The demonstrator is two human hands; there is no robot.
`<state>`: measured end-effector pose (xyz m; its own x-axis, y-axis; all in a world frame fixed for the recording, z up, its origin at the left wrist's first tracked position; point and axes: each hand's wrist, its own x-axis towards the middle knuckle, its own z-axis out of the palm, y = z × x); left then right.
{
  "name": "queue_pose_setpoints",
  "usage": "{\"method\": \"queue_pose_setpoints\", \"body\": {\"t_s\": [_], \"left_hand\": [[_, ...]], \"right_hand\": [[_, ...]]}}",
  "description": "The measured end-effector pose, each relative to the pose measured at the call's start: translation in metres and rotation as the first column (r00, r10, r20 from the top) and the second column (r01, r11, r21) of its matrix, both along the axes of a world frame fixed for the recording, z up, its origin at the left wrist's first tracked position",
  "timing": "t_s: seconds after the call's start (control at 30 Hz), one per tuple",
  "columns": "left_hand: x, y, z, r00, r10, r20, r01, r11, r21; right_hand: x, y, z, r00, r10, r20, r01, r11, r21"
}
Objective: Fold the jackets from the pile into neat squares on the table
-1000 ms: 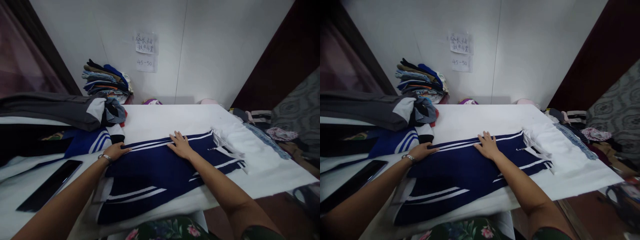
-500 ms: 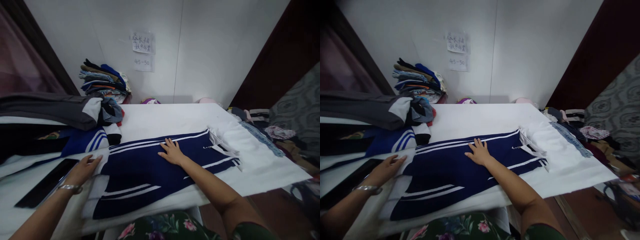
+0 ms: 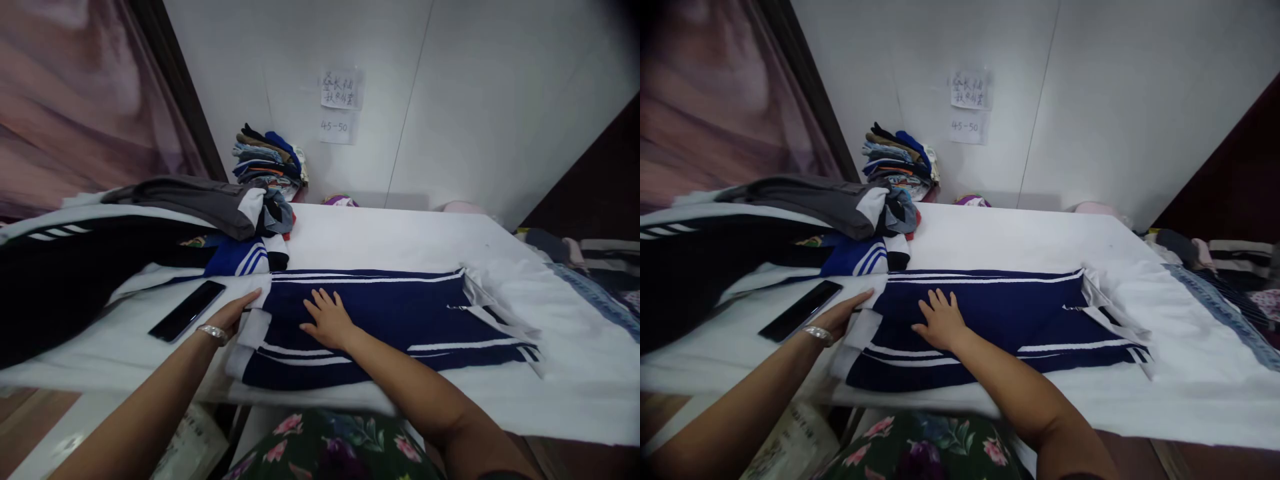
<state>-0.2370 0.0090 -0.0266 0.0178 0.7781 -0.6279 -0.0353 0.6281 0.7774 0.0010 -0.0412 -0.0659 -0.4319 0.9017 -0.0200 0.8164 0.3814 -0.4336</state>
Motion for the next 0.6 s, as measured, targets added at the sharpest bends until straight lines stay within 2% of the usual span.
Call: {"method": "queue_pose_setpoints", "body": {"t_s": [0.1,0.17,0.23,0.3,0.4,0.5,0.6], "left_hand": [[-0.003,0.001,-0.003,0.999,-0.027,-0.041,0.031,0.996,0.083],[-0.004,-0.001,-0.002,0.996,-0.077,-0.054,0.084,0.985,0.153],[-0.002,-0.005,0.004,0.988,-0.144,-0.054,0.152,0.968,0.201],[0.004,-0.009,0.014,0.98,-0.189,-0.066,0.2,0.952,0.231],[0.021,-0.013,0.035,0.973,-0.197,-0.117,0.223,0.932,0.285],[0.046,-0.015,0.057,0.963,-0.218,-0.158,0.263,0.889,0.376],[0.078,-0.018,0.074,0.944,-0.233,-0.234,0.32,0.818,0.478]], "right_hand": [[0.003,0.001,0.0,0.998,0.002,-0.063,-0.006,0.999,-0.053],[0.003,0.002,0.005,0.985,-0.026,-0.17,0.007,0.994,-0.113],[0.0,0.003,0.009,0.946,-0.079,-0.315,0.035,0.989,-0.143],[-0.005,0.003,0.011,0.872,-0.139,-0.47,0.048,0.979,-0.2],[-0.014,0.001,0.012,0.691,-0.244,-0.68,-0.011,0.938,-0.347],[-0.014,-0.004,0.021,0.41,-0.332,-0.849,-0.072,0.917,-0.393],[-0.002,-0.01,0.037,0.149,-0.384,-0.911,-0.109,0.91,-0.401]]}}
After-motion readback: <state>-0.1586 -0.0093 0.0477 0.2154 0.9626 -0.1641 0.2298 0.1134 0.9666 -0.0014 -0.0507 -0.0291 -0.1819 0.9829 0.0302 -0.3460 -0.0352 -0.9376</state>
